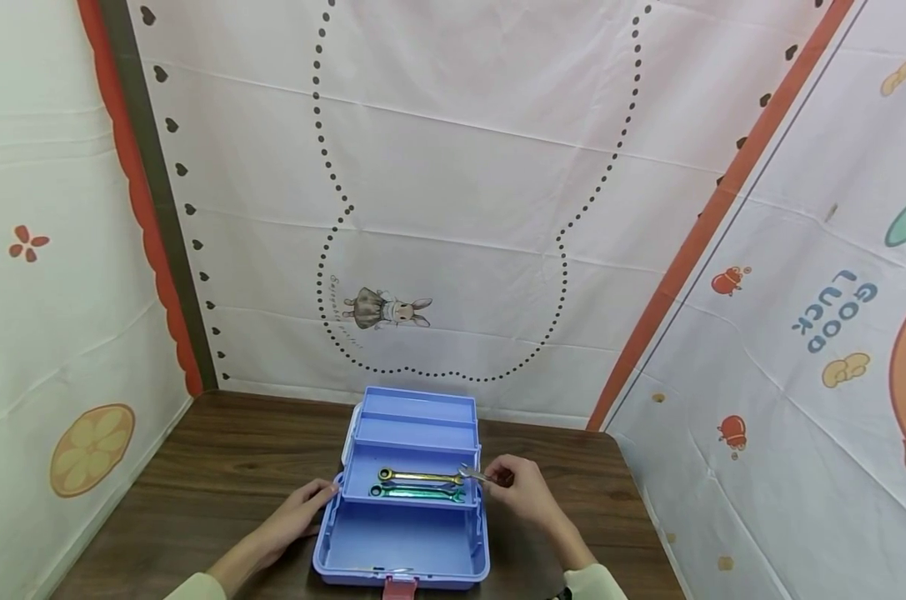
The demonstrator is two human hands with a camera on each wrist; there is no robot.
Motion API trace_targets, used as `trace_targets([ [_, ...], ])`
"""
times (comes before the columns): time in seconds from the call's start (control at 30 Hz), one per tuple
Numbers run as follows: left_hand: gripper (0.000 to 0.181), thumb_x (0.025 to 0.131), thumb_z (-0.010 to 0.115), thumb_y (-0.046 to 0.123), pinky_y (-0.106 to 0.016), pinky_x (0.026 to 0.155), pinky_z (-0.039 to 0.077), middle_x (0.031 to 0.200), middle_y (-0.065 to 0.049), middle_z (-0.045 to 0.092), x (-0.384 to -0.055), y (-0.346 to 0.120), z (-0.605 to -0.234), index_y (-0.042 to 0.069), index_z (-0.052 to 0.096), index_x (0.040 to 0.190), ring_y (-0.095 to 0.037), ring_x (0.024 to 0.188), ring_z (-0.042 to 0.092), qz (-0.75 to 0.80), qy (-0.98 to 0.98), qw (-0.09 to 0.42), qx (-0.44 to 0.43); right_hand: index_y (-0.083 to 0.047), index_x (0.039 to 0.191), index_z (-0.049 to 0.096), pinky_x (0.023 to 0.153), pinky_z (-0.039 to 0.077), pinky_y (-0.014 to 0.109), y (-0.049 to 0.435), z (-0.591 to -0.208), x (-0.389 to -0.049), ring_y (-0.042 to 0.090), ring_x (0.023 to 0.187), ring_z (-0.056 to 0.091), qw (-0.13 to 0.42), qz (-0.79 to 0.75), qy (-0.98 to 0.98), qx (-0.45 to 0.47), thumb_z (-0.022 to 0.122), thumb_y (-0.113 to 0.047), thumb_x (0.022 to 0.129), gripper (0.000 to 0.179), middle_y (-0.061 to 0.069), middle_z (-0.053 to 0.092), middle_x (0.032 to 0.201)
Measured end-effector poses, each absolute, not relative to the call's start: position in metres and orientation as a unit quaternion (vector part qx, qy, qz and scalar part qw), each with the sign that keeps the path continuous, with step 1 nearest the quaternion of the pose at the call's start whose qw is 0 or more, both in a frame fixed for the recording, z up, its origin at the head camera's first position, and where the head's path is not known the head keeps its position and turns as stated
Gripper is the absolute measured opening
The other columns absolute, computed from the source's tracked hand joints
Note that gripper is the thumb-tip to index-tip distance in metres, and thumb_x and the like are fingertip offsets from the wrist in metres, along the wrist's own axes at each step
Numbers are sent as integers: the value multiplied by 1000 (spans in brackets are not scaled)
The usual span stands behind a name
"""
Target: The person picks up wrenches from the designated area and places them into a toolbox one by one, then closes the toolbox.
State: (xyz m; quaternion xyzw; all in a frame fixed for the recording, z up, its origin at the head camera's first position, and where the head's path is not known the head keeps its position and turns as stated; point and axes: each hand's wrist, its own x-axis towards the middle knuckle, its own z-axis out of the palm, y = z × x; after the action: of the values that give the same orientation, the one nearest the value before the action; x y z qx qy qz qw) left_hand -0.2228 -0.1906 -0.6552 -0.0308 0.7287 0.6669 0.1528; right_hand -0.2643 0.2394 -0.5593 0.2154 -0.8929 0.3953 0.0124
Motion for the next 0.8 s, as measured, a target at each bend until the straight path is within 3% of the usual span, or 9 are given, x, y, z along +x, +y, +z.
trace_targets([
  [0.8,63,107,57,53,-51,97,60,143,-23,57,-221,-190,-653,-3,59,136,-34,130,58,662,732,155,-38,-16,96,75,65,55,22,180,-556,-270,4,76,58,-17,376,-880,288,82,-13,94,7,-10,65,85],
])
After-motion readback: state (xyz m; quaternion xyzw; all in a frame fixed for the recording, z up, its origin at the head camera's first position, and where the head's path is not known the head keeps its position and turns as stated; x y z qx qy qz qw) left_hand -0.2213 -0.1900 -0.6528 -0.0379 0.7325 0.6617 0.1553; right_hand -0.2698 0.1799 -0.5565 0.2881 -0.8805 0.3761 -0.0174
